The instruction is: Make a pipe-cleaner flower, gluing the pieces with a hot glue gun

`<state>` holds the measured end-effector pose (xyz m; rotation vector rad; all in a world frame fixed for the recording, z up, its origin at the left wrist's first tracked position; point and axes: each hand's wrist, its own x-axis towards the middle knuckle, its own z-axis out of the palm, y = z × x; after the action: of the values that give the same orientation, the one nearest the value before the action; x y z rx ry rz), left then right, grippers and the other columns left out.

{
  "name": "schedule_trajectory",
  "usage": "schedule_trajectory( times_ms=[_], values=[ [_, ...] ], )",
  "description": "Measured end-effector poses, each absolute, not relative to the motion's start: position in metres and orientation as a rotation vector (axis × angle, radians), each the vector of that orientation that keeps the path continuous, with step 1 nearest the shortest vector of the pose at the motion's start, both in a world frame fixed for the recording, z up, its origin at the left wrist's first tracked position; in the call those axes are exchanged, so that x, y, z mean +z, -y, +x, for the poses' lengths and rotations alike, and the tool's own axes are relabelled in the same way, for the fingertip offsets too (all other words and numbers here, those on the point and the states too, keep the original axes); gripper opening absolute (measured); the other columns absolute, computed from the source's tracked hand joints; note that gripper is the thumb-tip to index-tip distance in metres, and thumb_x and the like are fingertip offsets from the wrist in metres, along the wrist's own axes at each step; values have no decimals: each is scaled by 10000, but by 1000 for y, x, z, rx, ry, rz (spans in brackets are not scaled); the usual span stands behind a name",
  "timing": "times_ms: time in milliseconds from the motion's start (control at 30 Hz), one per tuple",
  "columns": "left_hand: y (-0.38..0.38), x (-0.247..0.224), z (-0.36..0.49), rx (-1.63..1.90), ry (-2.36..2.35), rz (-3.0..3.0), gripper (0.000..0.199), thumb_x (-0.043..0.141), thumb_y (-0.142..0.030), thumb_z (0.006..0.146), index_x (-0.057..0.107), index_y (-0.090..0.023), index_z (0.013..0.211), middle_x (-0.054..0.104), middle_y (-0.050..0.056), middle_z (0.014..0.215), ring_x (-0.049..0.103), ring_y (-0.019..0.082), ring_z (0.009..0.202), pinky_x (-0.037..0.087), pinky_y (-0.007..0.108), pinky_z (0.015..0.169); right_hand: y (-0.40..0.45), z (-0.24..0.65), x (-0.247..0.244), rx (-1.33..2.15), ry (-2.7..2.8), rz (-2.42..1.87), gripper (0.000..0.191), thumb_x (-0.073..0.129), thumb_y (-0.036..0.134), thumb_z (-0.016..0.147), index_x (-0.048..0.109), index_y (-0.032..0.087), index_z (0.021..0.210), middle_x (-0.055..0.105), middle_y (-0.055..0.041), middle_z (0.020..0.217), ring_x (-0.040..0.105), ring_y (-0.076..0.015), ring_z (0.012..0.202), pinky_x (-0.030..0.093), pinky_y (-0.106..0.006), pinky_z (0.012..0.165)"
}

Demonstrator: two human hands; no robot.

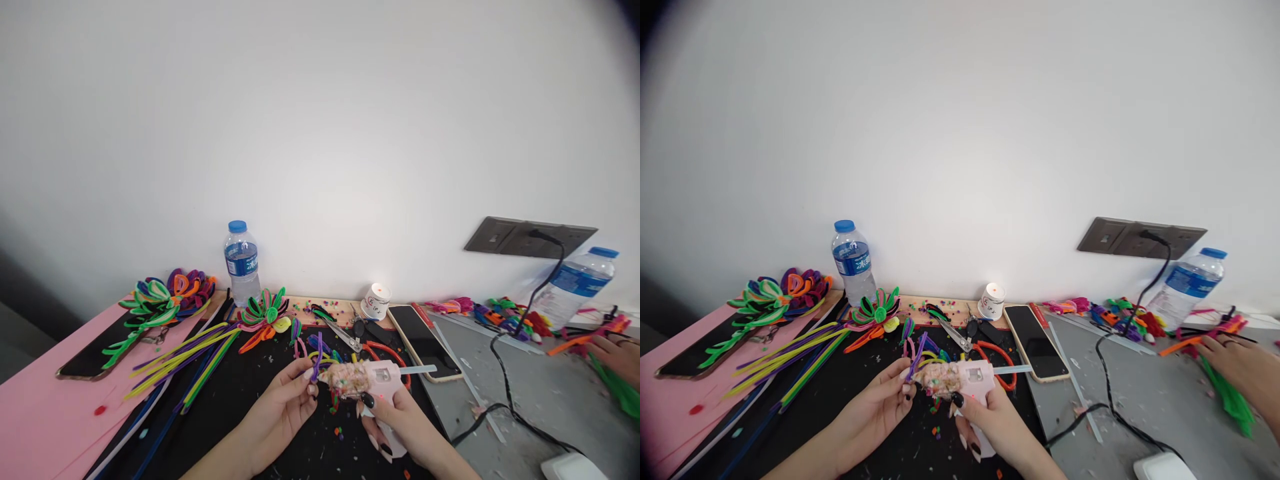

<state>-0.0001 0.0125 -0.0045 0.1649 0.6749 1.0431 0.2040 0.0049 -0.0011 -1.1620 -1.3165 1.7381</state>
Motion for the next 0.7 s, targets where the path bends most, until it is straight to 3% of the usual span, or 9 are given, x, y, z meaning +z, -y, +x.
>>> schedule_trajectory(
  times_ms=[433, 700],
  values=[
    [-13, -11, -1, 1029, -644, 188, 160, 709, -66, 661, 654, -135, 794, 590, 7, 647, 565, 72, 560, 496, 174, 549, -4, 206, -7, 1689, 1305, -1193, 459, 567, 596, 688, 484, 148, 738, 456, 65, 376, 314, -33, 291, 234, -147, 295],
    [-12, -9, -1, 1013, -619, 195, 204, 769, -97, 596, 661, -137, 765, 581, 3, 651, 561, 68, 565, 495, 173, 564, -6, 206, -7, 1691, 1253, -1197, 480, 591, 590, 667, 469, 149, 812, 472, 69, 384, 325, -38, 288, 227, -147, 291]
  ],
)
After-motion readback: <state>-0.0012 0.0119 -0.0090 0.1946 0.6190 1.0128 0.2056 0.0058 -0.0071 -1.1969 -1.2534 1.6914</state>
